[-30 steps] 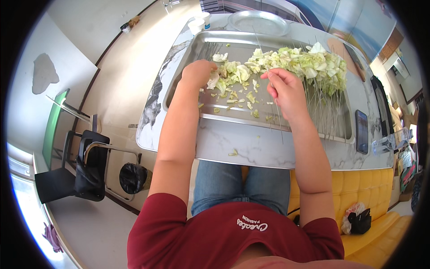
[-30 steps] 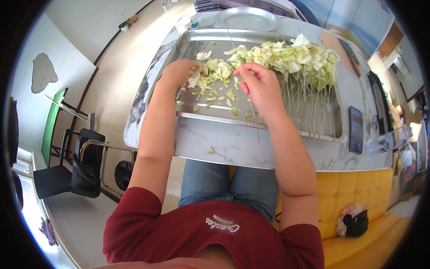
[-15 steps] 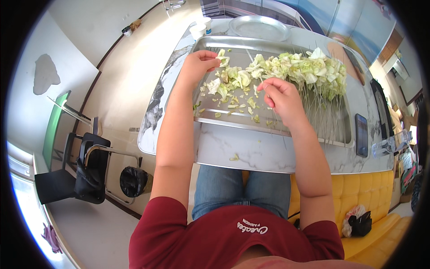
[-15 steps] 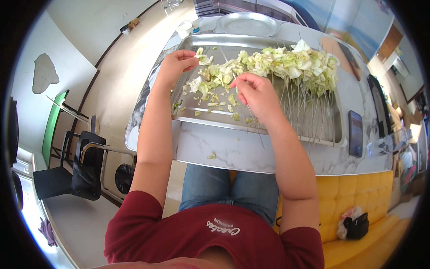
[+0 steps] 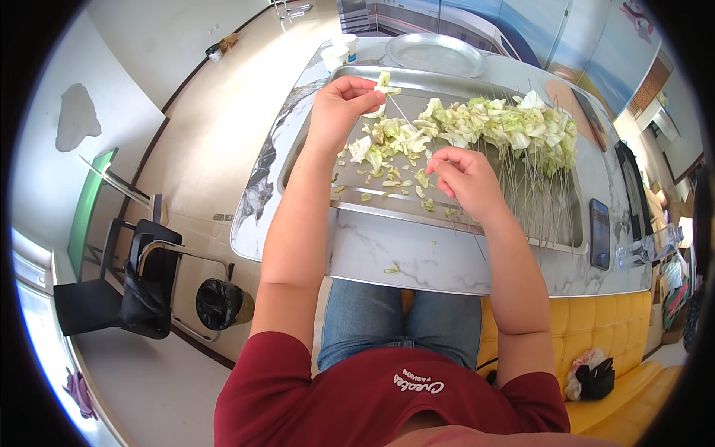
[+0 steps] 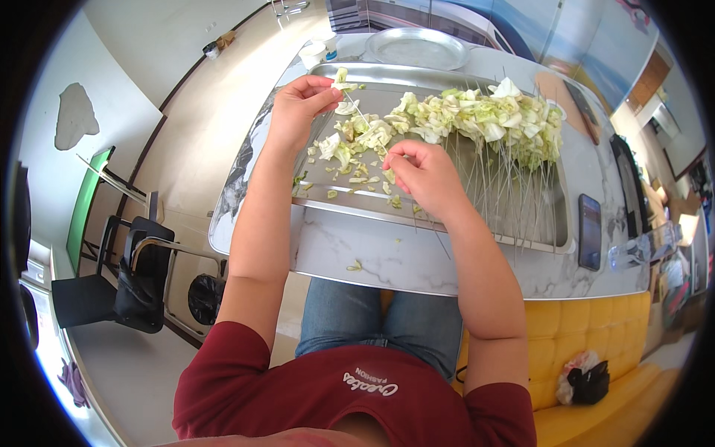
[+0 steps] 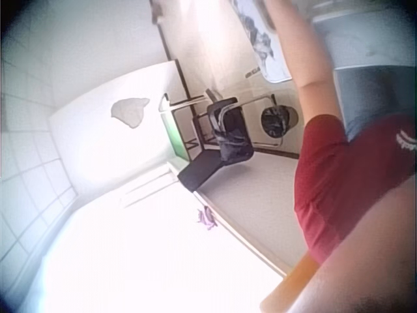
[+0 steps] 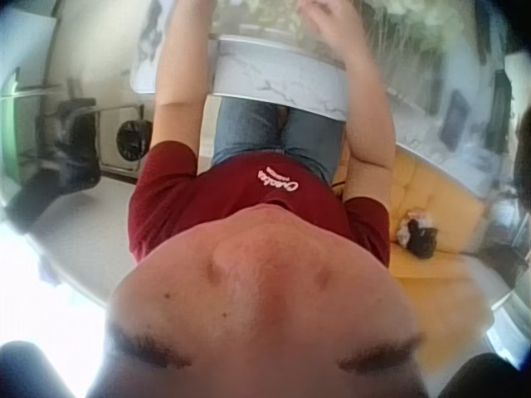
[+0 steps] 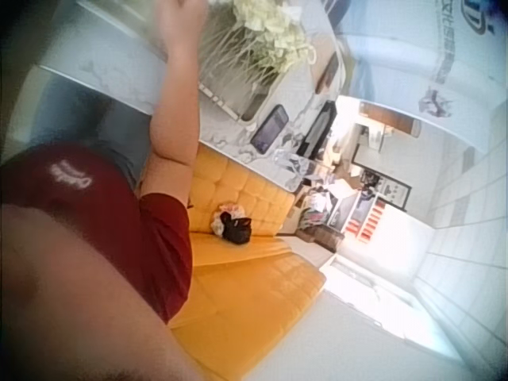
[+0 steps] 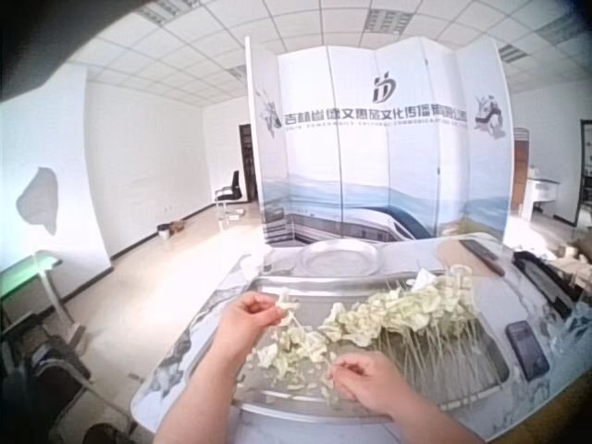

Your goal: The person repeatedly picks up small pieces of chopped cabbage and threads them onto thin metal skewers. The skewers are placed upright in a metal tray as they are filled. The person works continuously, handling the cabbage pieces one at a time.

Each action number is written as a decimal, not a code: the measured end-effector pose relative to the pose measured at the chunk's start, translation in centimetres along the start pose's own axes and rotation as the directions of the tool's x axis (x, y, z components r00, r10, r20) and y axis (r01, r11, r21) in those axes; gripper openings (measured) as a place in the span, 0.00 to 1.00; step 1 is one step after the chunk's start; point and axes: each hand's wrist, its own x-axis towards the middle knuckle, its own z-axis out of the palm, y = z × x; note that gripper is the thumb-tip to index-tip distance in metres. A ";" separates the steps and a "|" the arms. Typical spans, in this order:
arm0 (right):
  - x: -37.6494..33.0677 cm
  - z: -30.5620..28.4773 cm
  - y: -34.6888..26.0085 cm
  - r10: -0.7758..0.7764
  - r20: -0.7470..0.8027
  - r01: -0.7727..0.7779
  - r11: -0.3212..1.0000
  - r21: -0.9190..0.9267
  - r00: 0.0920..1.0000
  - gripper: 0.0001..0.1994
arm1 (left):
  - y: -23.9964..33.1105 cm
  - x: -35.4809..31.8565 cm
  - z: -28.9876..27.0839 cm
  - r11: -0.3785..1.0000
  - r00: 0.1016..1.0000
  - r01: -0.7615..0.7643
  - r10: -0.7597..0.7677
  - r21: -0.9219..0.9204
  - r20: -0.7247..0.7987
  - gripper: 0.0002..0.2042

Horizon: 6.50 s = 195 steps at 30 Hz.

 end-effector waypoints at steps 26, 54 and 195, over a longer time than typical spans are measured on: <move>0.2 0.2 0.2 -0.035 -0.175 0.063 0.985 0.161 0.984 0.07 | 1.0 -2.6 5.1 0.942 0.990 -0.103 0.067 0.319 0.123 0.07; 0.3 0.1 -0.2 0.007 -0.229 0.046 0.973 0.226 0.973 0.08 | -4.0 -0.5 -2.4 0.230 0.974 -0.113 -0.168 0.967 0.154 0.16; 0.4 1.2 1.0 -0.086 -0.307 0.130 0.983 0.128 0.948 0.09 | -0.2 -3.8 7.1 0.956 0.959 0.264 -0.246 -0.128 0.140 0.15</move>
